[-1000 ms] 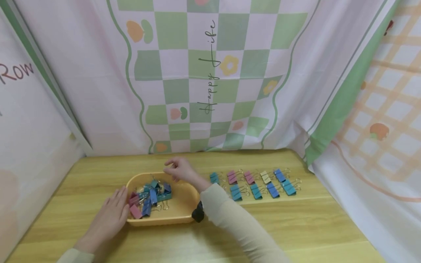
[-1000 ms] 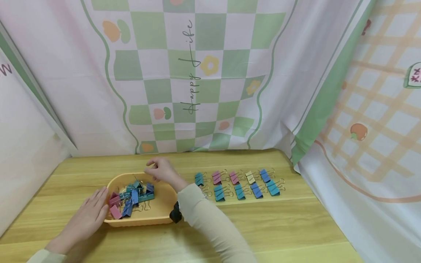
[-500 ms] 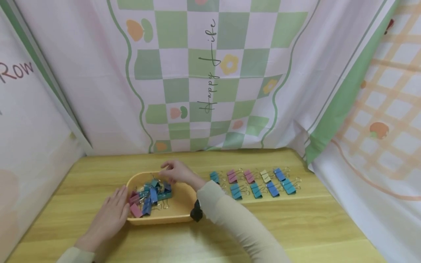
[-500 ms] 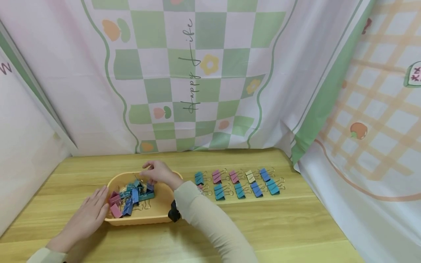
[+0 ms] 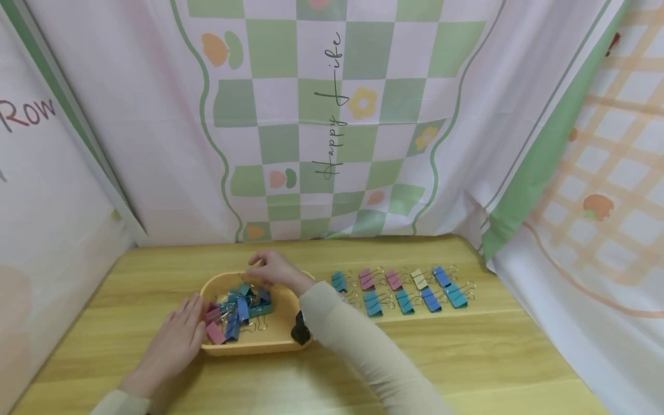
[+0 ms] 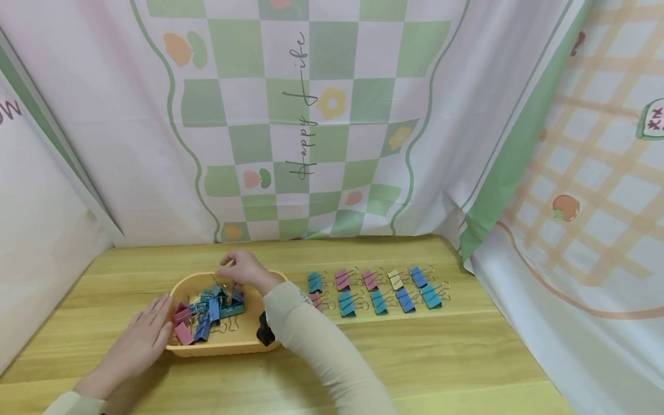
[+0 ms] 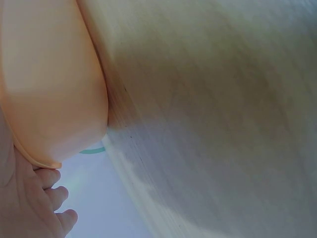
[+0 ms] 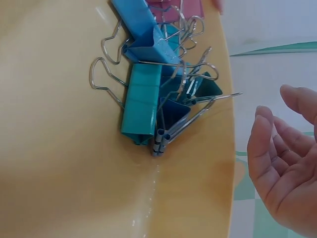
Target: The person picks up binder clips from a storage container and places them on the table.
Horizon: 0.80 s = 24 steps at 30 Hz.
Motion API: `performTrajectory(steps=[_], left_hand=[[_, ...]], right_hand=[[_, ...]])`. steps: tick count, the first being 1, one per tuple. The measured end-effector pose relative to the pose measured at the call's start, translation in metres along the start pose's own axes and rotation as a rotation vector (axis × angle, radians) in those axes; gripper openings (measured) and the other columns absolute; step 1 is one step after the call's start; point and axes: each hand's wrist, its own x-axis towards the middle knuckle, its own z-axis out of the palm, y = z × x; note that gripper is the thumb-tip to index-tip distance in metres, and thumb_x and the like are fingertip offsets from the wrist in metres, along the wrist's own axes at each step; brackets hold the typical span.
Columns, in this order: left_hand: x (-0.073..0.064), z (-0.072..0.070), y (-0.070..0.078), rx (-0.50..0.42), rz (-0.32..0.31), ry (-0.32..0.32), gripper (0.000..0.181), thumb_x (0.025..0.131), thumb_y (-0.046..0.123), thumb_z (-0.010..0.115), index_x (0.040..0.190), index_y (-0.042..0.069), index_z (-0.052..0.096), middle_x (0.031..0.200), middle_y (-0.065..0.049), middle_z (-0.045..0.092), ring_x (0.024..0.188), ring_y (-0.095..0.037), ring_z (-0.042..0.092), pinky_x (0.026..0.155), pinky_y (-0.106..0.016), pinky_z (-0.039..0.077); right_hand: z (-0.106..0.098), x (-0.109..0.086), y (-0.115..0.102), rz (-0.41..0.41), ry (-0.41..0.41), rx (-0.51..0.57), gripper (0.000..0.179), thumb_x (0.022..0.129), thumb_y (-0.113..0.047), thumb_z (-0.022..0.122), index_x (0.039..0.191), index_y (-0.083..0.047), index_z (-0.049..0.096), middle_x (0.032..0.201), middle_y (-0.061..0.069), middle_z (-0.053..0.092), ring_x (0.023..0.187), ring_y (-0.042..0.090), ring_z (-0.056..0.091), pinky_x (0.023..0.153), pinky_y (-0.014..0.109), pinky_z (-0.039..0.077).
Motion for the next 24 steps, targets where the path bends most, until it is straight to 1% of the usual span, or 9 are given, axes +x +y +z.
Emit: performTrajectory(steps=[2,5,10,15,18,24], left_hand=[[0.0002,0.0007,-0.0001,0.003,0.000,0.004,0.053,0.098,0.021,0.035,0.138,-0.013,0.025,0.143,-0.029,0.022,0.129,-0.047,0.022,0.102,-0.060,0.018],[0.0004,0.0009,0.0002,0.004,0.004,0.012,0.053,0.098,0.020,0.036,0.138,-0.013,0.026,0.143,-0.029,0.023,0.128,-0.047,0.023,0.102,-0.060,0.018],[0.0003,-0.0004,0.0014,0.001,0.002,0.009,0.053,0.097,0.019,0.037,0.137,-0.014,0.026,0.143,-0.029,0.023,0.129,-0.047,0.022,0.103,-0.060,0.018],[0.0002,-0.0009,0.0018,-0.002,-0.002,-0.006,0.053,0.098,0.020,0.035,0.138,-0.014,0.025,0.143,-0.030,0.022,0.129,-0.048,0.022,0.102,-0.060,0.018],[-0.0002,-0.0007,0.0016,0.002,-0.002,-0.009,0.053,0.098,0.021,0.035,0.138,-0.014,0.025,0.143,-0.030,0.022,0.128,-0.048,0.022,0.102,-0.060,0.018],[-0.0005,-0.0020,0.0027,0.013,-0.002,-0.001,0.053,0.098,0.020,0.037,0.137,-0.013,0.026,0.143,-0.029,0.023,0.129,-0.047,0.022,0.103,-0.059,0.018]], right_hand=[[0.0012,0.0022,0.0023,0.005,-0.016,-0.014,0.034,0.085,-0.014,0.066,0.113,0.003,0.058,0.070,0.006,0.057,0.052,0.015,0.053,0.053,0.033,0.054],[0.0018,0.0037,0.0044,0.016,-0.059,-0.042,0.038,0.086,-0.015,0.066,0.117,0.003,0.057,0.069,0.009,0.059,0.052,0.015,0.053,0.055,0.035,0.053],[0.0017,0.0030,0.0060,0.043,-0.150,-0.104,0.038,0.087,-0.014,0.065,0.122,-0.001,0.057,0.068,0.014,0.062,0.050,0.016,0.053,0.058,0.039,0.054],[0.0021,0.0013,0.0068,0.077,-0.191,-0.094,0.031,0.086,-0.008,0.064,0.116,-0.002,0.062,0.070,0.018,0.062,0.051,0.016,0.052,0.063,0.044,0.053],[0.0021,0.0009,0.0076,0.088,-0.212,-0.103,0.028,0.086,-0.007,0.064,0.113,-0.002,0.063,0.070,0.016,0.062,0.052,0.015,0.052,0.065,0.043,0.053],[0.0015,-0.0007,0.0094,0.089,-0.249,-0.178,0.030,0.086,-0.008,0.064,0.116,-0.005,0.063,0.071,0.010,0.062,0.057,0.014,0.054,0.061,0.038,0.055]])
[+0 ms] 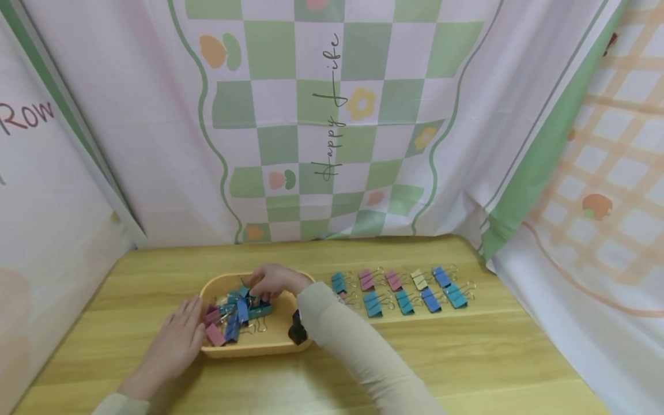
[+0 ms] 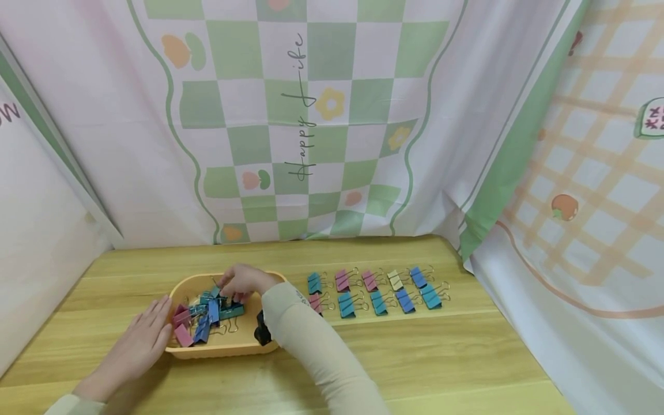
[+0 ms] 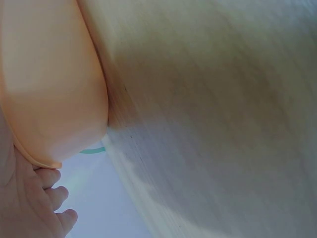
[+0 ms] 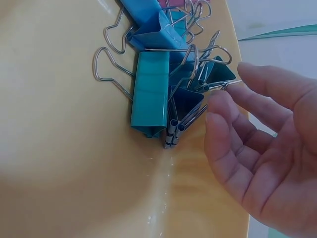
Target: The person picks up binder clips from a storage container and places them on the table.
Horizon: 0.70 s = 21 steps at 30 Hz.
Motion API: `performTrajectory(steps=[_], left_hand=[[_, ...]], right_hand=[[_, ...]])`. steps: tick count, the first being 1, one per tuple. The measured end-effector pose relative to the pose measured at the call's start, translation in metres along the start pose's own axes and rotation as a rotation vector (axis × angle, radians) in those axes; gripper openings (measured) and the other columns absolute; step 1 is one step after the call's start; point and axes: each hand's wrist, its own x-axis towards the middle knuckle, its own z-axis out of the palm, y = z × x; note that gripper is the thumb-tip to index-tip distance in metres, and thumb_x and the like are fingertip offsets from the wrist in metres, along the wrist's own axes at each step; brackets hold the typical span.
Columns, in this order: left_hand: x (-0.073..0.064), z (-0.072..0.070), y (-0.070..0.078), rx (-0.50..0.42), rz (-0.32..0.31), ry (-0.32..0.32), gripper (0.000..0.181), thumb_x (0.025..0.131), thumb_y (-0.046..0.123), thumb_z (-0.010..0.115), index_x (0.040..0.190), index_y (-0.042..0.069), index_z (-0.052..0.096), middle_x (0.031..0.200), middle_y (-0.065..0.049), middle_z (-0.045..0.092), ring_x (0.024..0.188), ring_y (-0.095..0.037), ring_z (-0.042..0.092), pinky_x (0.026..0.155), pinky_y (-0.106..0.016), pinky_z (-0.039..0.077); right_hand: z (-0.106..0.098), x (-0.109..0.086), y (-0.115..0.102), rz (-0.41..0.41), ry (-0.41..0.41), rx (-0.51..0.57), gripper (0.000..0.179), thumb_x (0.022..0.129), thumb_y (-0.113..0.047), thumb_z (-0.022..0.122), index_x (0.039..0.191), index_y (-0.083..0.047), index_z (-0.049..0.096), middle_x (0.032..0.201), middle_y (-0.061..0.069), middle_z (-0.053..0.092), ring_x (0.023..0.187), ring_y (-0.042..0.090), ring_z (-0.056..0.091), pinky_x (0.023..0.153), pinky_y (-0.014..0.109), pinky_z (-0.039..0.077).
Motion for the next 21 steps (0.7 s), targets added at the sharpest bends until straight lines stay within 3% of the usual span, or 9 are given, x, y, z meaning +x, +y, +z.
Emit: performTrajectory(steps=[10,16,21], left_hand=[[0.0001,-0.0014,0.0016,-0.004,-0.005,0.006,0.053,0.098,0.020,0.037,0.137,-0.014,0.026,0.143,-0.029,0.023,0.129,-0.047,0.022,0.103,-0.059,0.018],[0.0000,-0.0011,0.0011,-0.009,-0.002,0.009,0.053,0.098,0.020,0.037,0.137,-0.013,0.026,0.143,-0.029,0.023,0.129,-0.046,0.022,0.103,-0.059,0.018],[-0.0004,-0.0004,0.0008,-0.018,-0.006,0.007,0.053,0.098,0.020,0.037,0.137,-0.013,0.026,0.143,-0.029,0.022,0.129,-0.047,0.021,0.103,-0.059,0.018]], right_hand=[[0.0003,0.0008,-0.0011,0.021,-0.045,0.012,0.038,0.085,-0.007,0.066,0.122,-0.005,0.058,0.084,0.014,0.067,0.061,0.018,0.058,0.063,0.038,0.055],[0.0004,0.0022,0.0006,0.024,-0.056,0.027,0.026,0.086,-0.009,0.065,0.110,-0.005,0.058,0.079,0.015,0.066,0.060,0.018,0.058,0.057,0.033,0.054],[0.0020,0.0016,-0.0003,0.022,-0.042,0.027,0.037,0.086,-0.013,0.066,0.122,-0.009,0.057,0.074,0.016,0.064,0.060,0.019,0.059,0.052,0.028,0.052]])
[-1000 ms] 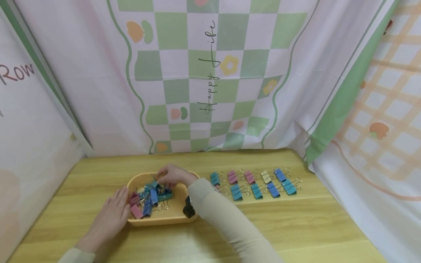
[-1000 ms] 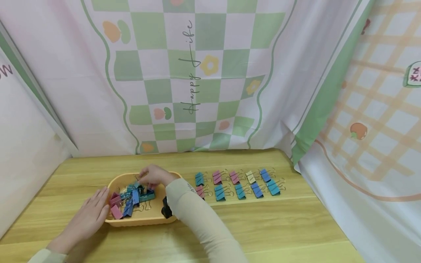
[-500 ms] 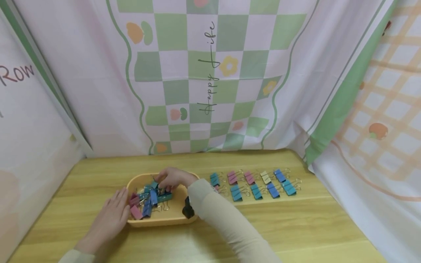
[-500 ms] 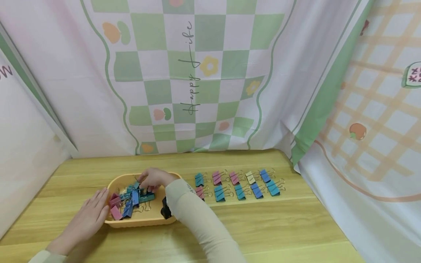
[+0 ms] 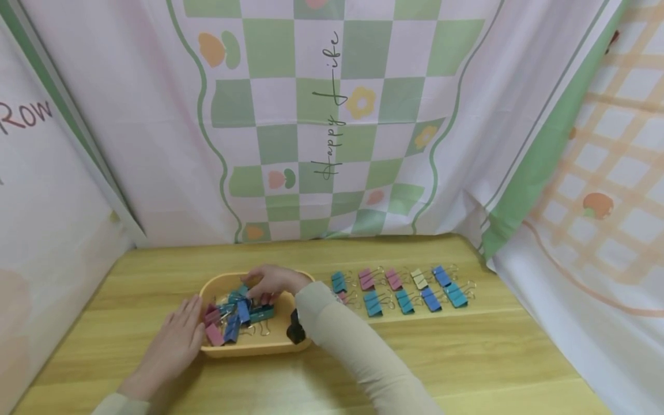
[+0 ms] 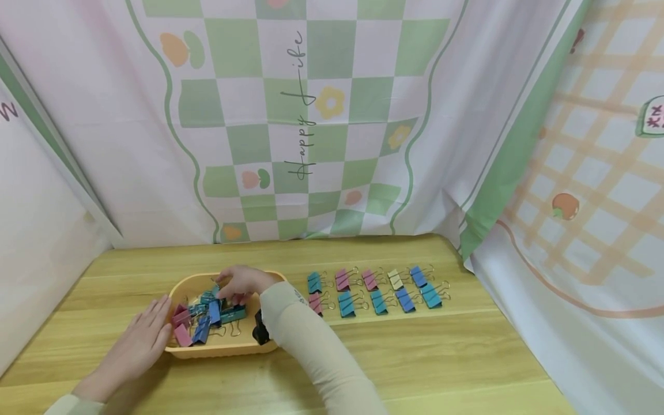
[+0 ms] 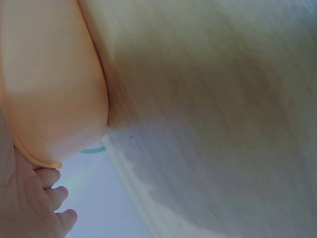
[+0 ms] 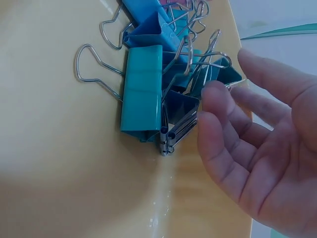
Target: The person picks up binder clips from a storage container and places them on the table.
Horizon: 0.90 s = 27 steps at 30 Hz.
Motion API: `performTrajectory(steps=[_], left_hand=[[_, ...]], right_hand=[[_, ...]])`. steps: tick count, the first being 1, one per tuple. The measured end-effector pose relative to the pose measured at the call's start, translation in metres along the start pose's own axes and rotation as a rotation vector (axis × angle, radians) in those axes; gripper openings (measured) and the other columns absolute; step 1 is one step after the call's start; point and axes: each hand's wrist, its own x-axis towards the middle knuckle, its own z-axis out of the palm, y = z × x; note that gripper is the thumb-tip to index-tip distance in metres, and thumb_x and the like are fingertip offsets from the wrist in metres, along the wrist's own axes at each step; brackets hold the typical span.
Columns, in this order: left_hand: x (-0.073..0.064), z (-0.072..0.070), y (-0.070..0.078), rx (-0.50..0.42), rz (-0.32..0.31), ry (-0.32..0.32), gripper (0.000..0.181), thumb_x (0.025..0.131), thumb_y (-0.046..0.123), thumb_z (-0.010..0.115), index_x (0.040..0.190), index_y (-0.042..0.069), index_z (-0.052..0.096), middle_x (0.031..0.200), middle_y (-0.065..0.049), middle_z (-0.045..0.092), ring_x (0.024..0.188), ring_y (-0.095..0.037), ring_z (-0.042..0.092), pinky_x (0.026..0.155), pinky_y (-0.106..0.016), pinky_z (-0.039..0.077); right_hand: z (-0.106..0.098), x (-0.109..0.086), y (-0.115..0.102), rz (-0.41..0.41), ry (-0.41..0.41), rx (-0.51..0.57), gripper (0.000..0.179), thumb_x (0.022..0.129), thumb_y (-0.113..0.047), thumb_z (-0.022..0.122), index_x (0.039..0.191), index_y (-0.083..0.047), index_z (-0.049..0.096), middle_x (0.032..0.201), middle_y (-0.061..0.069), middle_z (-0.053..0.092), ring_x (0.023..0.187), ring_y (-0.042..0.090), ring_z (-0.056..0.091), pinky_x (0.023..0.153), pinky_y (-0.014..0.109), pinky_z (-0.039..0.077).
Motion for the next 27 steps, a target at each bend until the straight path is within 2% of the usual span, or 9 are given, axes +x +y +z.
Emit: performTrajectory(steps=[2,6,9,18,22,27], left_hand=[[-0.0003,0.0003,-0.0002,-0.003,0.004,0.008,0.053,0.098,0.020,0.037,0.137,-0.013,0.026,0.143,-0.029,0.023,0.129,-0.047,0.022,0.102,-0.059,0.018],[-0.0009,0.0012,-0.0007,0.000,0.008,0.016,0.052,0.098,0.020,0.037,0.137,-0.013,0.027,0.143,-0.029,0.023,0.128,-0.047,0.022,0.102,-0.060,0.019],[-0.0013,0.0017,-0.0011,0.003,0.003,0.012,0.052,0.098,0.020,0.037,0.137,-0.013,0.027,0.143,-0.029,0.024,0.129,-0.047,0.022,0.102,-0.059,0.018],[-0.0008,0.0017,-0.0015,0.008,0.002,0.005,0.053,0.098,0.020,0.037,0.138,-0.013,0.026,0.143,-0.028,0.023,0.129,-0.046,0.021,0.103,-0.059,0.017],[0.0005,0.0025,-0.0024,0.008,0.007,0.008,0.053,0.098,0.020,0.036,0.138,-0.013,0.026,0.143,-0.029,0.023,0.129,-0.047,0.022,0.103,-0.059,0.018],[0.0011,0.0034,-0.0031,0.004,0.009,0.005,0.053,0.098,0.020,0.036,0.138,-0.013,0.026,0.143,-0.029,0.023,0.129,-0.047,0.021,0.103,-0.060,0.017]], right_hand=[[0.0007,-0.0004,-0.0014,-0.005,-0.002,0.001,0.036,0.086,-0.014,0.065,0.122,-0.010,0.058,0.073,0.016,0.063,0.059,0.018,0.059,0.051,0.027,0.052],[0.0014,-0.0010,-0.0026,-0.023,-0.005,-0.010,0.017,0.087,-0.015,0.064,0.102,-0.008,0.062,0.071,0.012,0.062,0.057,0.016,0.057,0.050,0.027,0.051],[0.0018,-0.0007,-0.0021,-0.033,0.009,-0.021,0.010,0.087,-0.017,0.065,0.090,-0.008,0.062,0.069,0.009,0.061,0.057,0.015,0.056,0.051,0.027,0.051],[0.0028,-0.0007,-0.0028,-0.005,0.084,-0.033,0.037,0.086,-0.035,0.065,0.067,-0.004,0.057,0.060,0.008,0.059,0.046,0.014,0.049,0.049,0.032,0.048],[0.0023,-0.0001,-0.0040,0.003,0.110,-0.047,0.038,0.086,-0.031,0.065,0.063,-0.002,0.057,0.058,0.008,0.059,0.046,0.014,0.050,0.052,0.034,0.052],[0.0005,-0.0002,-0.0037,0.005,0.135,-0.049,0.033,0.087,-0.023,0.062,0.065,0.002,0.061,0.062,0.010,0.064,0.050,0.015,0.055,0.053,0.031,0.053]])
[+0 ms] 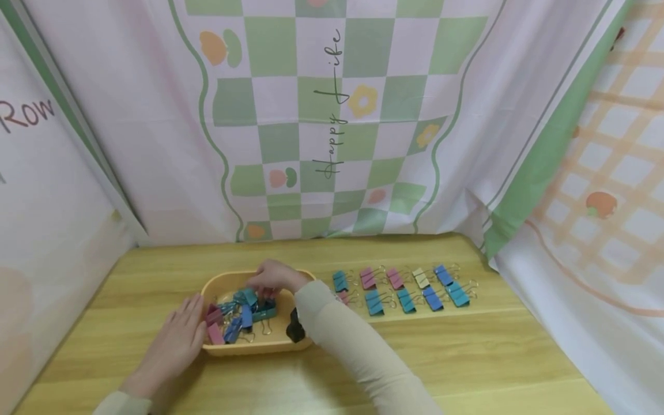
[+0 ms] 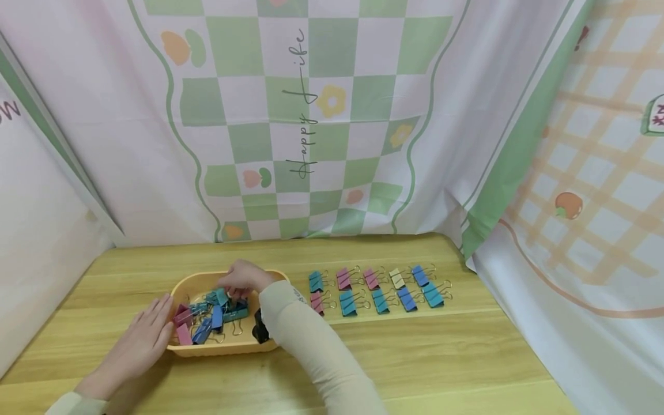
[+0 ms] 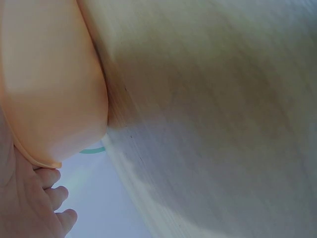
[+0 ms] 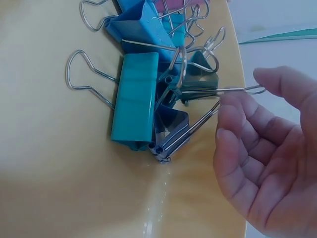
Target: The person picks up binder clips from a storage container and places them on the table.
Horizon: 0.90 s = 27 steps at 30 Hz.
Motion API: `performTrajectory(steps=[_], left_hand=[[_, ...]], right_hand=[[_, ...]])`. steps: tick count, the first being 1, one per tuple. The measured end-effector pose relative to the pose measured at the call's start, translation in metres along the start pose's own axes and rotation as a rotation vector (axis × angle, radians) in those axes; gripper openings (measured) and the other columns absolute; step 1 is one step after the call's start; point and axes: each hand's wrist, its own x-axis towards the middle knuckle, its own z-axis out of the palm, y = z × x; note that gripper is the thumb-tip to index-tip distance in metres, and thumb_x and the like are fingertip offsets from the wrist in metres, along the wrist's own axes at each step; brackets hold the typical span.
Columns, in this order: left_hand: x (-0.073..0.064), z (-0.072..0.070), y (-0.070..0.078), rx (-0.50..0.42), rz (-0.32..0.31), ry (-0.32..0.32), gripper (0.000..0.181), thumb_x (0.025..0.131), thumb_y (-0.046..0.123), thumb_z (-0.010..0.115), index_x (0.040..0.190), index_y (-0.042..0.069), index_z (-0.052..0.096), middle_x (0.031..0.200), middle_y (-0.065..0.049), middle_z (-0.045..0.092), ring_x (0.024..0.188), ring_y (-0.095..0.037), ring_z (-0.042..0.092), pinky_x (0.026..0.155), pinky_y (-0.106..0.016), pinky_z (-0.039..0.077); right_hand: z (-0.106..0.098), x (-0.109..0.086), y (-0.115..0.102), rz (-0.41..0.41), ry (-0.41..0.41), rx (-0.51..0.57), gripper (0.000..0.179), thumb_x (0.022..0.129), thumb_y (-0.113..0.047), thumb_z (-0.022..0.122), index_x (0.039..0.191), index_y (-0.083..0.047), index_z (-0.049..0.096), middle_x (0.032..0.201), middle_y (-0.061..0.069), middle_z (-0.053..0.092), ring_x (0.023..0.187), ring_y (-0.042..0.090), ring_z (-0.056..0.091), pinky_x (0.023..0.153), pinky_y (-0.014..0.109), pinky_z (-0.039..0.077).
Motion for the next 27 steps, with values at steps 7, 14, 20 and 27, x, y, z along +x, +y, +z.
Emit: performTrajectory(steps=[7,14,20,27], left_hand=[[0.001,0.001,-0.001,0.006,0.002,0.005,0.053,0.098,0.020,0.037,0.137,-0.013,0.026,0.143,-0.029,0.023,0.129,-0.047,0.022,0.103,-0.059,0.018],[0.000,0.000,0.000,-0.005,0.001,0.005,0.053,0.097,0.020,0.038,0.137,-0.013,0.026,0.143,-0.029,0.023,0.129,-0.047,0.021,0.103,-0.059,0.017],[0.000,-0.001,0.001,-0.003,-0.004,0.002,0.053,0.097,0.019,0.038,0.137,-0.014,0.026,0.143,-0.029,0.023,0.129,-0.047,0.022,0.103,-0.060,0.017],[0.000,-0.003,0.003,-0.002,-0.008,-0.002,0.053,0.097,0.019,0.039,0.137,-0.014,0.026,0.143,-0.029,0.023,0.129,-0.047,0.021,0.103,-0.059,0.017]], right_hand=[[-0.006,-0.002,0.005,0.023,0.029,0.069,0.024,0.085,-0.013,0.059,0.068,0.003,0.065,0.064,0.012,0.065,0.047,0.014,0.053,0.049,0.028,0.052],[-0.017,-0.006,0.011,0.000,0.016,0.152,0.018,0.083,-0.007,0.057,0.071,0.002,0.067,0.062,0.009,0.063,0.050,0.015,0.056,0.064,0.040,0.056],[-0.029,-0.015,0.014,-0.060,-0.027,0.229,0.017,0.087,-0.005,0.056,0.078,0.004,0.066,0.069,0.013,0.065,0.056,0.018,0.058,0.068,0.044,0.055],[-0.038,-0.027,0.021,-0.119,-0.027,0.301,0.015,0.091,-0.006,0.052,0.090,0.005,0.063,0.081,0.019,0.065,0.063,0.021,0.061,0.074,0.049,0.052]])
